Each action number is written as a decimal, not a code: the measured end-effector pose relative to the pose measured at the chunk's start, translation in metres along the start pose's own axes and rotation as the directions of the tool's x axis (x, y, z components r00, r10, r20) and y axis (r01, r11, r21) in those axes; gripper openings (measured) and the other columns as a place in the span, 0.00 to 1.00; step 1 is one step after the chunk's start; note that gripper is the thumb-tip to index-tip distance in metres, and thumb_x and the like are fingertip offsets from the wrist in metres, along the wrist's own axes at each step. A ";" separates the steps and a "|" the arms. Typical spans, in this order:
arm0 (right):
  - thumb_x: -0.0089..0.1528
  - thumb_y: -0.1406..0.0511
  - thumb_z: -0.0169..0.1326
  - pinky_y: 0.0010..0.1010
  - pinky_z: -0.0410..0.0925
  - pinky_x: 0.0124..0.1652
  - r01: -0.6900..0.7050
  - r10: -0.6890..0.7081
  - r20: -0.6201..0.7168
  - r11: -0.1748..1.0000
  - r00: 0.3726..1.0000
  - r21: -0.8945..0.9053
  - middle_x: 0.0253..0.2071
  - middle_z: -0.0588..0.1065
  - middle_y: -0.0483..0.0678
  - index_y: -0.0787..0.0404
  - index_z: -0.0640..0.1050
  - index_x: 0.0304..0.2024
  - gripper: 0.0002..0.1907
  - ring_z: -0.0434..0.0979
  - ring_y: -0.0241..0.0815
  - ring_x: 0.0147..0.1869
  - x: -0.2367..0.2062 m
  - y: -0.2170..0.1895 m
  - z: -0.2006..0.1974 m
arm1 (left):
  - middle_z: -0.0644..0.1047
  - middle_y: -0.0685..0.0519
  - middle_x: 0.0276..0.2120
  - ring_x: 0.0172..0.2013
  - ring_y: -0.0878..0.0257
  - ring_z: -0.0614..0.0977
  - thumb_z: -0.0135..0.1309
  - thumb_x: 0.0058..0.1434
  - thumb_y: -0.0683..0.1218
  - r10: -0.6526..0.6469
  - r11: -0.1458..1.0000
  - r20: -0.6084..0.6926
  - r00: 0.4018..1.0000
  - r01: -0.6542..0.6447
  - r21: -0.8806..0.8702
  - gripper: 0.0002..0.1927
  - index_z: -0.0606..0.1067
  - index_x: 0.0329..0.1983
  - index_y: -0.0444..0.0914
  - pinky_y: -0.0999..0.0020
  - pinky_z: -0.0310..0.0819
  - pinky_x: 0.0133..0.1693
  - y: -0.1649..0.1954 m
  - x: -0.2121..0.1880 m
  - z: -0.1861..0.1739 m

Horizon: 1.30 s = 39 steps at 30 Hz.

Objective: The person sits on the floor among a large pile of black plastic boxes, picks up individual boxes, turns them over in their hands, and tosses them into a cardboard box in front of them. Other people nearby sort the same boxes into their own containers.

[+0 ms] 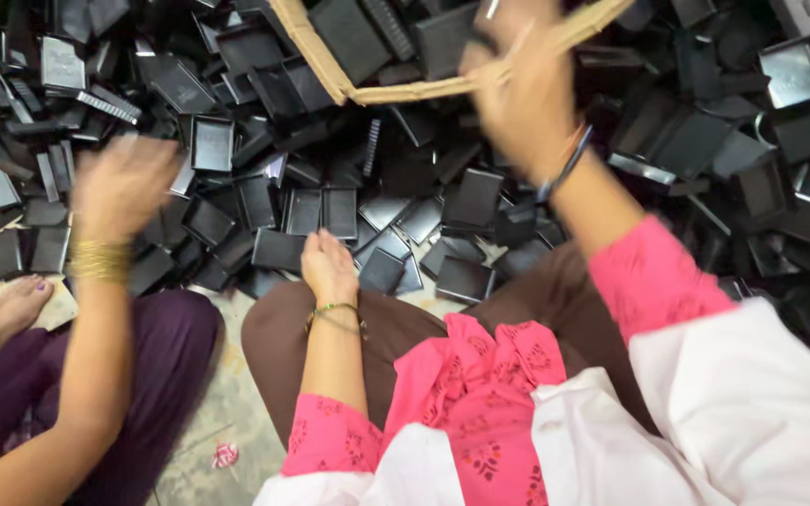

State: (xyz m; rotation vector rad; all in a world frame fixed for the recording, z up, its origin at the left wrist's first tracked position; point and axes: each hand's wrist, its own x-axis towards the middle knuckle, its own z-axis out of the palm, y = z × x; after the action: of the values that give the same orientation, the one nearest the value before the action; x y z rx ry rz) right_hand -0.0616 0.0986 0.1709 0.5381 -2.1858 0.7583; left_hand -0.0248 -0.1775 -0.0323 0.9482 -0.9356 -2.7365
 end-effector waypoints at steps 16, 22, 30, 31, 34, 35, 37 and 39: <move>0.62 0.59 0.63 0.39 0.74 0.44 -0.691 0.675 0.333 0.717 0.658 -0.089 0.42 0.80 0.59 0.65 0.77 0.46 0.17 0.83 0.54 0.46 -0.191 0.039 0.049 | 0.78 0.49 0.34 0.34 0.56 0.80 0.53 0.68 0.56 -0.558 0.782 0.179 0.811 0.440 0.441 0.16 0.73 0.40 0.38 0.61 0.75 0.36 -0.070 0.002 0.004; 0.59 0.66 0.63 0.46 0.68 0.56 -0.261 0.142 0.342 0.906 0.929 0.332 0.50 0.77 0.57 0.64 0.77 0.47 0.15 0.78 0.57 0.55 -0.211 -0.018 0.071 | 0.81 0.48 0.34 0.33 0.53 0.81 0.58 0.62 0.48 -0.384 0.922 0.373 0.844 0.370 0.113 0.15 0.70 0.47 0.38 0.55 0.78 0.35 -0.074 -0.004 0.007; 0.53 0.70 0.53 0.45 0.65 0.52 0.015 0.070 0.348 0.972 0.935 -0.236 0.55 0.75 0.56 0.60 0.77 0.53 0.23 0.72 0.58 0.59 -0.159 0.098 0.131 | 0.74 0.59 0.41 0.37 0.64 0.78 0.58 0.65 0.48 -0.019 0.994 -0.035 0.999 0.022 0.104 0.13 0.71 0.50 0.48 0.63 0.78 0.40 -0.064 0.028 0.013; 0.55 0.69 0.53 0.47 0.65 0.52 0.071 0.066 0.450 0.957 0.890 -0.280 0.53 0.75 0.55 0.58 0.78 0.52 0.21 0.71 0.57 0.58 -0.153 0.105 0.139 | 0.74 0.58 0.40 0.37 0.63 0.78 0.58 0.65 0.48 -0.031 0.993 -0.003 1.000 0.031 0.111 0.12 0.71 0.49 0.46 0.62 0.78 0.40 -0.066 0.027 0.012; 0.57 0.67 0.54 0.51 0.63 0.53 0.205 0.067 0.625 0.912 0.778 -0.354 0.48 0.76 0.51 0.53 0.78 0.49 0.17 0.71 0.57 0.57 -0.132 0.115 0.145 | 0.75 0.55 0.38 0.36 0.59 0.79 0.58 0.63 0.43 -0.043 0.990 0.090 0.995 0.031 0.136 0.11 0.72 0.46 0.44 0.61 0.79 0.39 -0.067 0.027 0.011; 0.57 0.66 0.55 0.50 0.64 0.53 0.221 0.050 0.621 0.909 0.782 -0.352 0.48 0.77 0.50 0.52 0.79 0.49 0.17 0.71 0.57 0.58 -0.129 0.121 0.144 | 0.76 0.54 0.38 0.36 0.58 0.79 0.58 0.60 0.40 -0.030 0.990 0.108 0.994 0.014 0.143 0.11 0.73 0.45 0.44 0.61 0.79 0.39 -0.066 0.027 0.010; 0.57 0.62 0.57 0.50 0.64 0.54 0.127 0.095 0.581 0.935 0.808 -0.330 0.47 0.76 0.51 0.56 0.78 0.49 0.17 0.71 0.56 0.57 -0.122 0.122 0.131 | 0.75 0.50 0.34 0.33 0.55 0.79 0.54 0.55 0.35 -0.153 0.982 0.063 0.986 0.144 0.121 0.15 0.71 0.42 0.46 0.57 0.78 0.36 -0.065 0.026 0.009; 0.58 0.58 0.59 0.50 0.64 0.52 -0.044 0.124 0.405 0.978 0.906 -0.202 0.47 0.75 0.57 0.64 0.76 0.49 0.21 0.72 0.59 0.54 -0.122 0.110 0.108 | 0.76 0.50 0.36 0.36 0.56 0.80 0.58 0.55 0.37 -0.131 0.981 0.204 0.970 0.098 0.165 0.14 0.72 0.43 0.40 0.59 0.79 0.39 -0.069 0.020 0.010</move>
State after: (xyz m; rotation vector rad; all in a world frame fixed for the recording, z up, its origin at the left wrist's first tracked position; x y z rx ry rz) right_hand -0.1036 0.1247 -0.0198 0.5478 -2.6597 0.5022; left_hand -0.0399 -0.1225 -0.0770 0.7605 -1.1781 -2.9463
